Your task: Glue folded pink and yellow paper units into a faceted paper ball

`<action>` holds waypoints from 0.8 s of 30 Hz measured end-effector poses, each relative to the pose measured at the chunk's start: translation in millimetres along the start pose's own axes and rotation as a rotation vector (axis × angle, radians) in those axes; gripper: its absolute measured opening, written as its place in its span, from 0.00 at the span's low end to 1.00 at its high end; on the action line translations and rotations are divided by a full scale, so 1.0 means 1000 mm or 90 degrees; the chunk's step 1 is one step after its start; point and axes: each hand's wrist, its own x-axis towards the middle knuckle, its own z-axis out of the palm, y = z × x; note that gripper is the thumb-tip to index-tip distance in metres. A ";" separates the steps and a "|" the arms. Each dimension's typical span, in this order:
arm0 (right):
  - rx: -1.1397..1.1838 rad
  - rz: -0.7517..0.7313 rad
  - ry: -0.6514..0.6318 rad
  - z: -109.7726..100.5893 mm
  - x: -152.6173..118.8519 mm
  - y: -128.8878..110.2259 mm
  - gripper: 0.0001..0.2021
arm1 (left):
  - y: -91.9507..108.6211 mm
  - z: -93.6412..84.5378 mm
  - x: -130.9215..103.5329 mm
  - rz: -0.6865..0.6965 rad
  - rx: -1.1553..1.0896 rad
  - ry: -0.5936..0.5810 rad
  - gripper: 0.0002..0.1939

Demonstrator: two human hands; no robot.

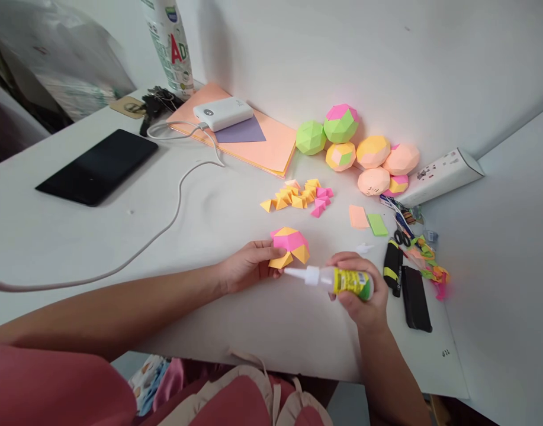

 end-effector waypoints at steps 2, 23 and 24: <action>0.034 0.041 0.058 -0.006 0.002 0.012 0.13 | 0.001 0.001 -0.002 0.000 0.005 -0.019 0.08; -0.524 0.130 -0.116 0.039 0.110 0.040 0.18 | -0.002 0.003 -0.003 0.062 0.018 -0.010 0.08; -0.550 0.251 -0.171 0.049 0.124 0.042 0.20 | -0.002 0.003 -0.003 0.060 0.024 -0.013 0.09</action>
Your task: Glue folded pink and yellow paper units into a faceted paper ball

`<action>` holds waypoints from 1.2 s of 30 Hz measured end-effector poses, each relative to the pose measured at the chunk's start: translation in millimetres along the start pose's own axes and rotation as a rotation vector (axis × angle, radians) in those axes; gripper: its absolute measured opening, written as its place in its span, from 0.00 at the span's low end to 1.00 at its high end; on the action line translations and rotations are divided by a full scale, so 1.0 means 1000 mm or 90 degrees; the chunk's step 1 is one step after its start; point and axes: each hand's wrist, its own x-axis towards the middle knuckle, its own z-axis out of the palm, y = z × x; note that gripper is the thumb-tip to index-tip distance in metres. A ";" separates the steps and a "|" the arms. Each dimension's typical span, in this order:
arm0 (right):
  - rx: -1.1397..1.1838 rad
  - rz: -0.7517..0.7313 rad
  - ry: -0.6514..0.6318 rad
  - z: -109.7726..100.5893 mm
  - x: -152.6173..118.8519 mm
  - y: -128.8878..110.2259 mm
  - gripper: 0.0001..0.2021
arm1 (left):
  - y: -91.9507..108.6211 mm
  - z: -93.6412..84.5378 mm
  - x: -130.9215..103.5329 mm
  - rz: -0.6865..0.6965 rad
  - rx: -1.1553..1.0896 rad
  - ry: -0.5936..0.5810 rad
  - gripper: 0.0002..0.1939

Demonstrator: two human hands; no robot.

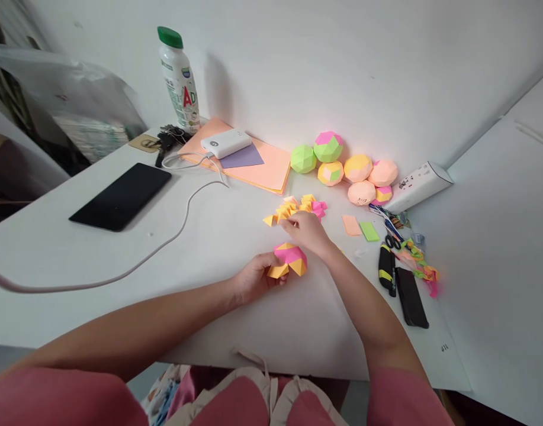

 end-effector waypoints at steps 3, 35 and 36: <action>-0.008 0.080 -0.068 0.012 0.035 -0.016 0.21 | 0.001 0.000 0.000 -0.009 0.019 -0.016 0.08; 0.431 -0.135 0.136 0.038 -0.122 0.041 0.02 | -0.006 -0.003 0.003 -0.029 -0.104 -0.052 0.09; 0.498 -0.080 0.119 0.039 -0.123 0.040 0.02 | -0.006 -0.002 0.003 -0.029 -0.106 -0.050 0.09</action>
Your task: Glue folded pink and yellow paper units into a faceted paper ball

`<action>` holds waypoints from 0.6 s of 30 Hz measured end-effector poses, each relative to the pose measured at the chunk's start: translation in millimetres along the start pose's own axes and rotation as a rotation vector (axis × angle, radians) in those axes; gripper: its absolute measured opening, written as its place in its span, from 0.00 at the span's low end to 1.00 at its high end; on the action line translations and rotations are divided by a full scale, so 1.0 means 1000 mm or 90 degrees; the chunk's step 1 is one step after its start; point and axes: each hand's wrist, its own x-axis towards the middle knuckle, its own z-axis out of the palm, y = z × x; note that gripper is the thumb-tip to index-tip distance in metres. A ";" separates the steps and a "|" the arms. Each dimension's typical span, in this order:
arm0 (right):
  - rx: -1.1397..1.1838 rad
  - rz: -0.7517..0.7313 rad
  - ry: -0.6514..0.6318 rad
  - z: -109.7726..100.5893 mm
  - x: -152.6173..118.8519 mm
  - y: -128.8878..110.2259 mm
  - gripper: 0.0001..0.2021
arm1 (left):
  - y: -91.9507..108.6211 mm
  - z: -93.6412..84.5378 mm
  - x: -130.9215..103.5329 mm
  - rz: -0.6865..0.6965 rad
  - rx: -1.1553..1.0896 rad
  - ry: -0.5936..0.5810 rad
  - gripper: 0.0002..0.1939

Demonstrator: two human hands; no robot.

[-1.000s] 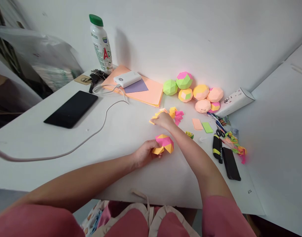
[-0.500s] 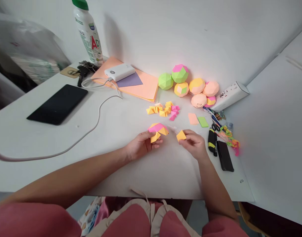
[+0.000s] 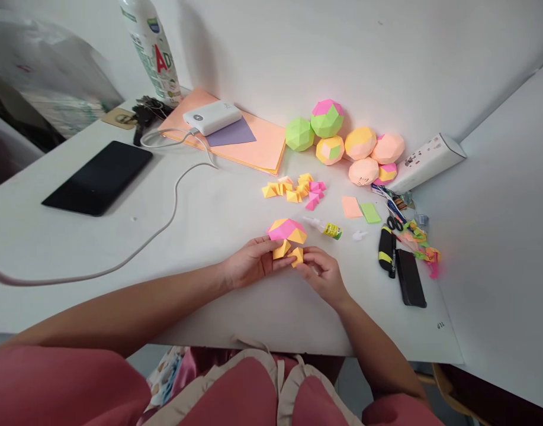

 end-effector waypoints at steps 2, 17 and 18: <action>0.119 0.108 0.017 0.004 -0.001 0.000 0.03 | 0.000 0.001 0.000 -0.001 -0.003 0.010 0.10; 0.390 0.317 -0.054 0.003 0.005 0.003 0.09 | 0.000 0.002 -0.004 -0.027 0.105 0.000 0.08; 0.392 0.317 -0.051 0.004 0.005 0.003 0.09 | 0.000 0.003 -0.004 -0.029 0.107 0.007 0.08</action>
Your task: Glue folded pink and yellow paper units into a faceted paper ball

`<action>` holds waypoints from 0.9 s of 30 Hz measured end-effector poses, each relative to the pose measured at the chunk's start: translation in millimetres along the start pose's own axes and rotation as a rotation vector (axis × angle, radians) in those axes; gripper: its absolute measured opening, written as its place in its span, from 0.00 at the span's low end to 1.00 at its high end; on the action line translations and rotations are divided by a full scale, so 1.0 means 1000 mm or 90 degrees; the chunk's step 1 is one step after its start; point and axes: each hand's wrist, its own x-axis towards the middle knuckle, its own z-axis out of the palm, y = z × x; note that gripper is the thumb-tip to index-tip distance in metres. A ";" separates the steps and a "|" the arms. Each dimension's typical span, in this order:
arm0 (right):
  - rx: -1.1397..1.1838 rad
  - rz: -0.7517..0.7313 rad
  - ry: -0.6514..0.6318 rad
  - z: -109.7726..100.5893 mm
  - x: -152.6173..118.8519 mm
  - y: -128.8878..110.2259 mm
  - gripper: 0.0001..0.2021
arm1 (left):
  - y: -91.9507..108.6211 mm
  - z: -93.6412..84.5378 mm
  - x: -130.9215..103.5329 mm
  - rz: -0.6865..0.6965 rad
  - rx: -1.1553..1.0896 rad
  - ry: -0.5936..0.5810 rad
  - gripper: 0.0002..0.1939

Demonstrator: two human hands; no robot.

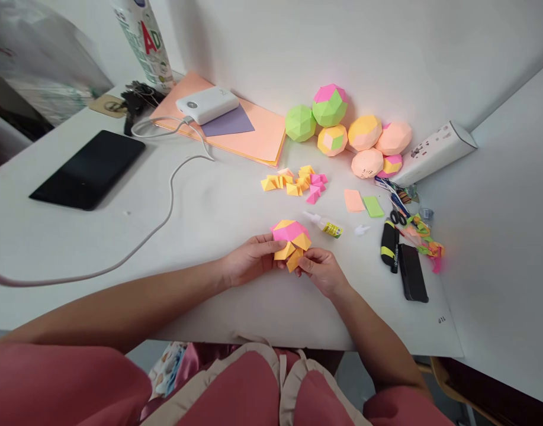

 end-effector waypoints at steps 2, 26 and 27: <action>0.002 0.000 0.001 0.001 0.000 0.000 0.09 | 0.000 0.000 0.000 -0.001 0.001 0.010 0.08; 0.037 0.015 0.032 0.011 -0.004 0.003 0.08 | -0.002 0.002 -0.003 0.021 0.070 -0.013 0.10; 0.040 0.020 0.033 0.011 -0.004 0.002 0.08 | -0.002 0.002 -0.003 0.021 0.071 -0.017 0.10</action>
